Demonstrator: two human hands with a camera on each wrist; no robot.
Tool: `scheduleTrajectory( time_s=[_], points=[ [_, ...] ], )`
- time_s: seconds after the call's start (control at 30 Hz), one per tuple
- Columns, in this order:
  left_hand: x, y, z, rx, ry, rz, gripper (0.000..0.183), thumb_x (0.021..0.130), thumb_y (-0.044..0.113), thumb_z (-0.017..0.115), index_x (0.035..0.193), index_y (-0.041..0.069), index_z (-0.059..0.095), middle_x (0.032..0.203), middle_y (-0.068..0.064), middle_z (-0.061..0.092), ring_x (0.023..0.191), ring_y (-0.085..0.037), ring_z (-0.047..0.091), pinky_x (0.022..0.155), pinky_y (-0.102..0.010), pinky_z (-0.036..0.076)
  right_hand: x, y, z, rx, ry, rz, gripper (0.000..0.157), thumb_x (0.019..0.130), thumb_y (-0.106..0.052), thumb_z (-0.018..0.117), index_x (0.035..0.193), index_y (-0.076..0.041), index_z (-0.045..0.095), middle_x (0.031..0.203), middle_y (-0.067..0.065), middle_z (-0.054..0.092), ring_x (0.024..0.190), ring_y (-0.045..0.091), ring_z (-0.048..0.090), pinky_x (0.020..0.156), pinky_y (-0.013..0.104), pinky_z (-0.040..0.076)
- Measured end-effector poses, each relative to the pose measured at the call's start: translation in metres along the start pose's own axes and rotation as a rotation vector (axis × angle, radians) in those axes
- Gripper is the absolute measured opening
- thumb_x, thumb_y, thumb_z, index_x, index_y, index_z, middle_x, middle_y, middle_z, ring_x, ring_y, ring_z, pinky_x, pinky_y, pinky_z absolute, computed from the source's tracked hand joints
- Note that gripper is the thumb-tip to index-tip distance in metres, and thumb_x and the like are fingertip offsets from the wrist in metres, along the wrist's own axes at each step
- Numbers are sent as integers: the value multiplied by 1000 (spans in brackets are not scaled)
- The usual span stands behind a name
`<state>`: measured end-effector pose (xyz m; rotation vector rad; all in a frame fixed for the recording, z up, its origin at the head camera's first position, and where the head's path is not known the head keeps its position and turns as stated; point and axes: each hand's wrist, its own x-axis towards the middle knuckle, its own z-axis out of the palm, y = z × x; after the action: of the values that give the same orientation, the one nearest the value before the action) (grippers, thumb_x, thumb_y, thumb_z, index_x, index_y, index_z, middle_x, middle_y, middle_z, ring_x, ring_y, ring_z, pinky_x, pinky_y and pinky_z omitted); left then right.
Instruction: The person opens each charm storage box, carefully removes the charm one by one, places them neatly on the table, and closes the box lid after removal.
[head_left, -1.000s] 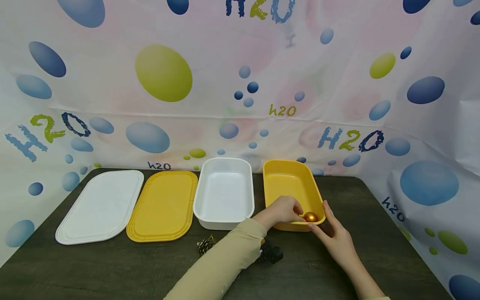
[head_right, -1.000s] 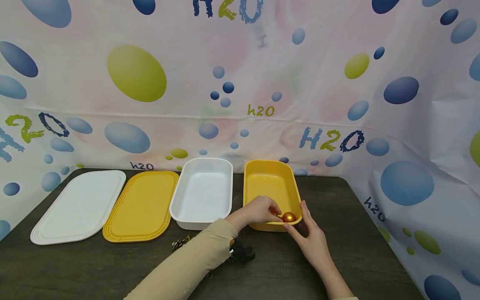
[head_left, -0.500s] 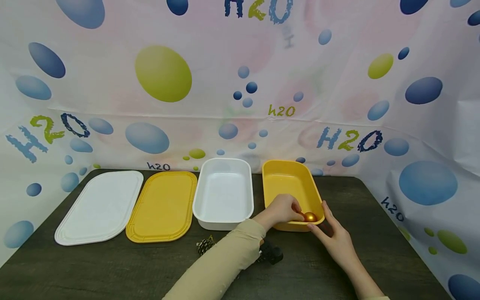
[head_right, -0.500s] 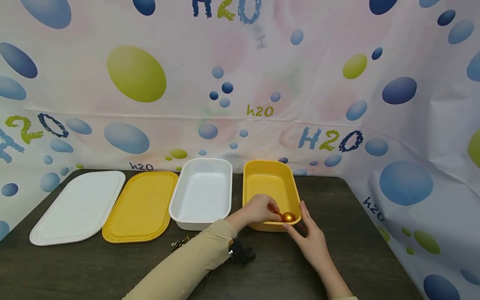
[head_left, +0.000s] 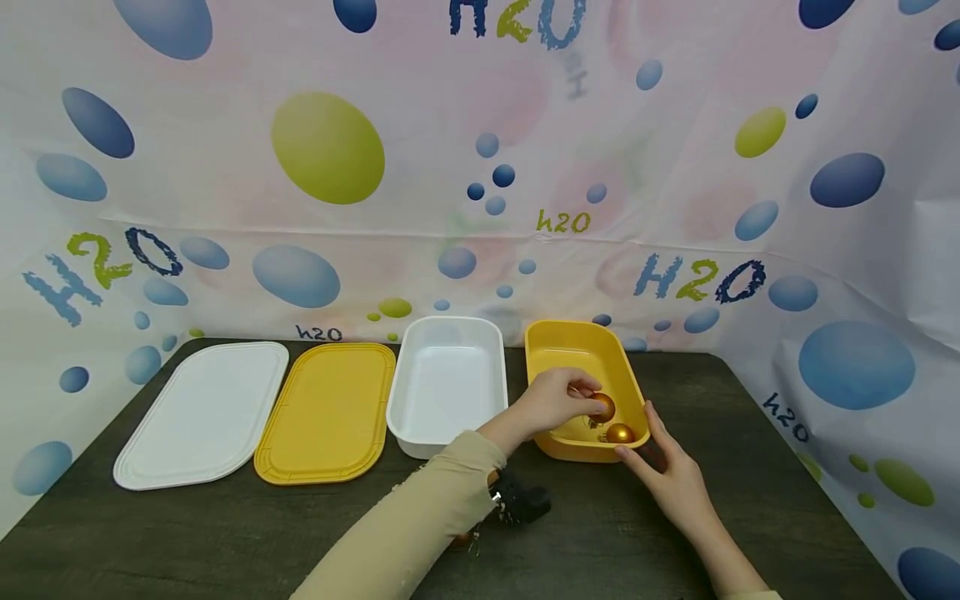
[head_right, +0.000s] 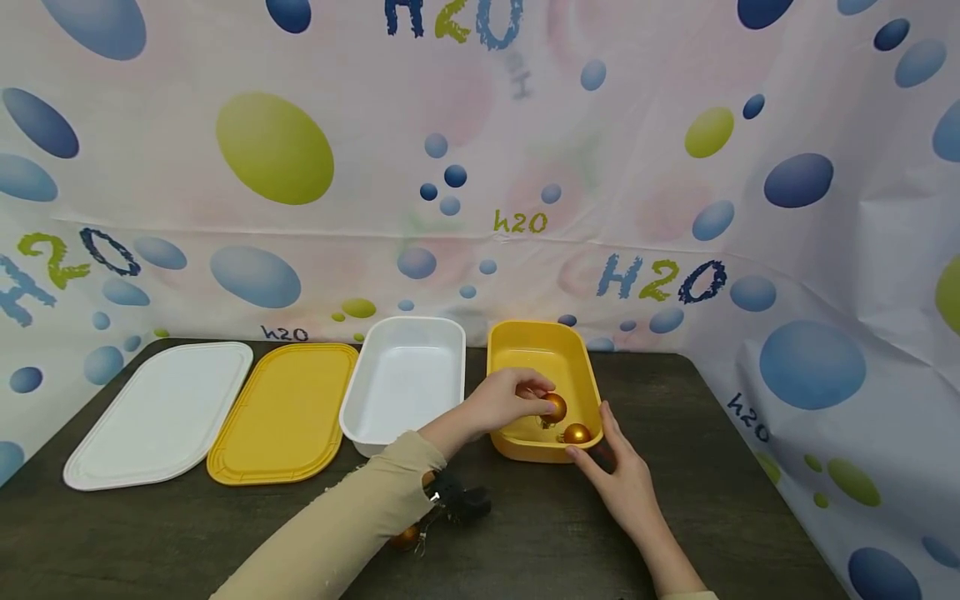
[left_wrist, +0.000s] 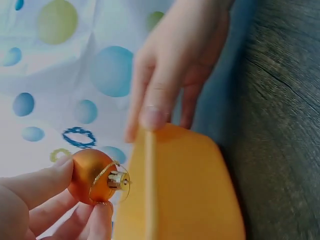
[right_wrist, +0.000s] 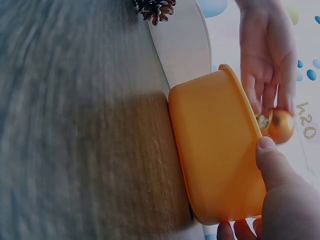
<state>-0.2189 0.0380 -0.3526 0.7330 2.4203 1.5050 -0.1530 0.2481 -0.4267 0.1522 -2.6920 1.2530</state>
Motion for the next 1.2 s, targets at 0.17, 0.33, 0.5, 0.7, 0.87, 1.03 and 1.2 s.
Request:
scheduleTrajectory(
  time_s=[0.17, 0.33, 0.5, 0.7, 0.87, 1.03, 1.2],
  points=[
    [-13, 6, -17, -54, -31, -14, 29, 89, 25, 69, 112, 7, 69, 95, 3, 65, 82, -9, 59, 70, -21, 50, -1, 0, 0, 7, -3, -7, 81, 92, -39, 63, 153, -24, 12, 155, 18, 18, 136, 39, 29, 94, 42, 40],
    [-31, 11, -34, -92, -28, -27, 25, 88, 25, 71, 106, 9, 69, 94, 3, 65, 81, -10, 62, 70, -24, 50, -1, 0, 0, 3, -3, 0, 81, 92, -40, 63, 153, -26, 12, 155, 18, 18, 136, 40, 29, 94, 42, 41],
    [-47, 13, -45, -110, -21, -21, 22, 84, 21, 75, 100, 9, 65, 93, 3, 65, 81, -9, 63, 70, -23, 50, -1, 0, 0, 0, 4, -4, 82, 91, -39, 64, 153, -25, 12, 155, 18, 18, 136, 40, 29, 94, 41, 41],
    [-68, 17, -50, -106, -44, 66, 33, 81, 9, 77, 110, 2, 64, 97, 0, 63, 84, -9, 59, 75, -21, 51, -1, 0, 1, -7, 10, -6, 82, 91, -39, 64, 153, -24, 13, 155, 18, 19, 135, 41, 29, 93, 42, 41],
    [-86, 16, -51, -87, -75, 132, 39, 79, 2, 77, 115, -1, 64, 104, -4, 58, 87, -8, 58, 78, -21, 52, -1, 0, 1, -6, 11, -13, 82, 91, -38, 64, 153, -23, 13, 154, 18, 19, 135, 41, 29, 93, 42, 41],
    [-102, 14, -51, -93, -92, 149, 34, 76, 1, 79, 106, 4, 65, 102, -2, 55, 89, -9, 57, 79, -22, 52, -2, -1, 0, -6, 15, -15, 82, 91, -38, 64, 153, -22, 13, 154, 19, 19, 135, 41, 29, 93, 42, 41],
    [-114, 9, -51, -87, -115, 139, 32, 76, 2, 80, 103, 6, 62, 100, 0, 57, 90, -10, 57, 81, -22, 51, -2, -2, 0, -7, 14, -10, 82, 91, -39, 64, 153, -23, 13, 154, 19, 20, 135, 41, 29, 93, 42, 41]
  ],
)
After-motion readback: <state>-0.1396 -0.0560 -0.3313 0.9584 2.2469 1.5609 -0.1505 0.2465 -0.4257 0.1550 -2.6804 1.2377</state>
